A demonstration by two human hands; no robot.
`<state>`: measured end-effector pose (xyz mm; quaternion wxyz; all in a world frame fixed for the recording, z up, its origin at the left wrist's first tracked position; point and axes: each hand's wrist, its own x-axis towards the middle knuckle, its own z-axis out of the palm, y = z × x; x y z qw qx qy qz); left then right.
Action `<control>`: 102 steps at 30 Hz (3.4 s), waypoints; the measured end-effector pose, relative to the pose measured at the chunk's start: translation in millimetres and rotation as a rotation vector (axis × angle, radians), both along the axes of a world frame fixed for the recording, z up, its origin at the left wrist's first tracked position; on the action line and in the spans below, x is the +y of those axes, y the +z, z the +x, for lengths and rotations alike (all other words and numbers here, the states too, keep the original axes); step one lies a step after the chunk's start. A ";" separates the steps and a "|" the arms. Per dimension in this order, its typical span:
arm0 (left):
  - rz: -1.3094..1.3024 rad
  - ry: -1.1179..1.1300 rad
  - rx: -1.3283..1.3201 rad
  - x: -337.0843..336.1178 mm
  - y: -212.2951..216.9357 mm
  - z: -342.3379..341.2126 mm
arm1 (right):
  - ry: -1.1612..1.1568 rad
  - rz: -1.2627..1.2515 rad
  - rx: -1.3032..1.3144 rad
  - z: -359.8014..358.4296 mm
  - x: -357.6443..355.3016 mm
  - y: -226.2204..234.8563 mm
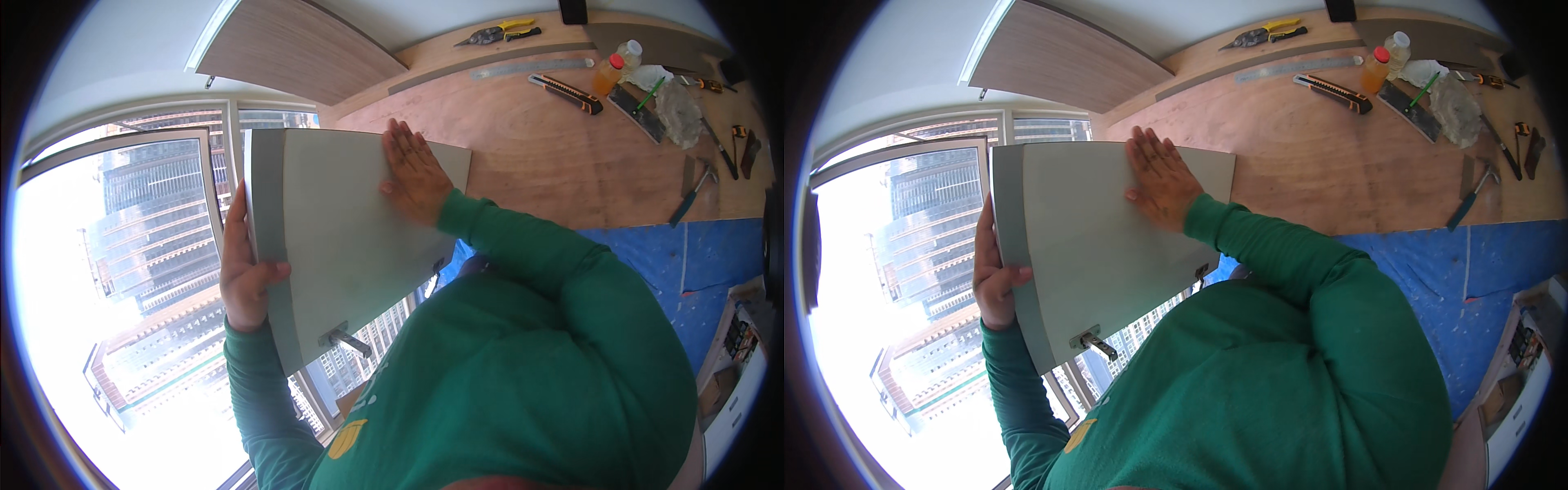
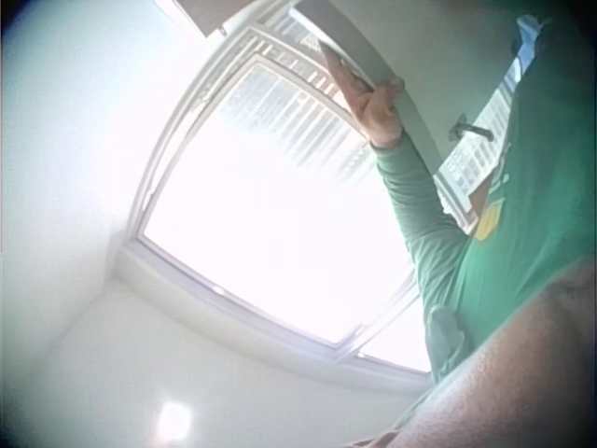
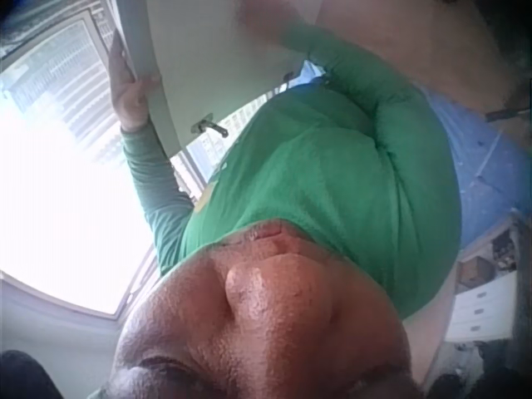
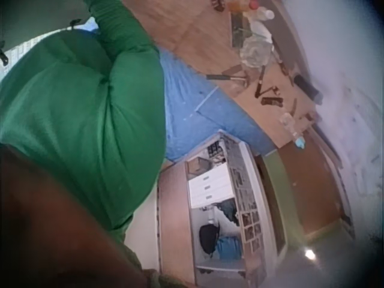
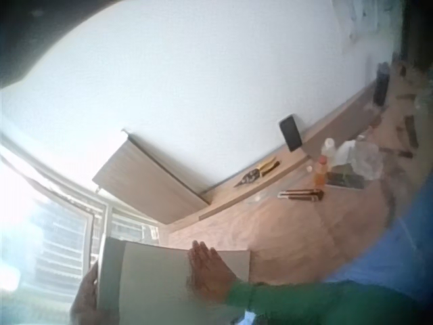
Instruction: The person assembles a cabinet door by attaching a metal hinge, applying edge banding, and wiping the surface with a cloth. They use a utility knife to trim the edge banding and handle the door and tools throughout the process.
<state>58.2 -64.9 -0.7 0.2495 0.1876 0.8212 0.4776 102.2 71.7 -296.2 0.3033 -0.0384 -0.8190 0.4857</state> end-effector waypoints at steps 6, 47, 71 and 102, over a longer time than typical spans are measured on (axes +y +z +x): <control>-0.010 -0.010 0.005 -4.0 -1.6 -6.5 | 0.021 -0.186 -0.130 13.8 2.0 -68.1; 0.139 -0.028 -0.066 -12.5 -4.8 -16.2 | 0.112 -0.225 -0.212 15.8 -8.9 54.0; -0.179 -0.188 0.238 -21.5 -0.7 -15.1 | 0.087 -0.795 -1.018 146.8 114.7 -163.8; -0.230 -0.147 0.336 -43.0 -11.0 -41.2 | 0.101 -0.394 -1.137 245.6 113.1 -200.4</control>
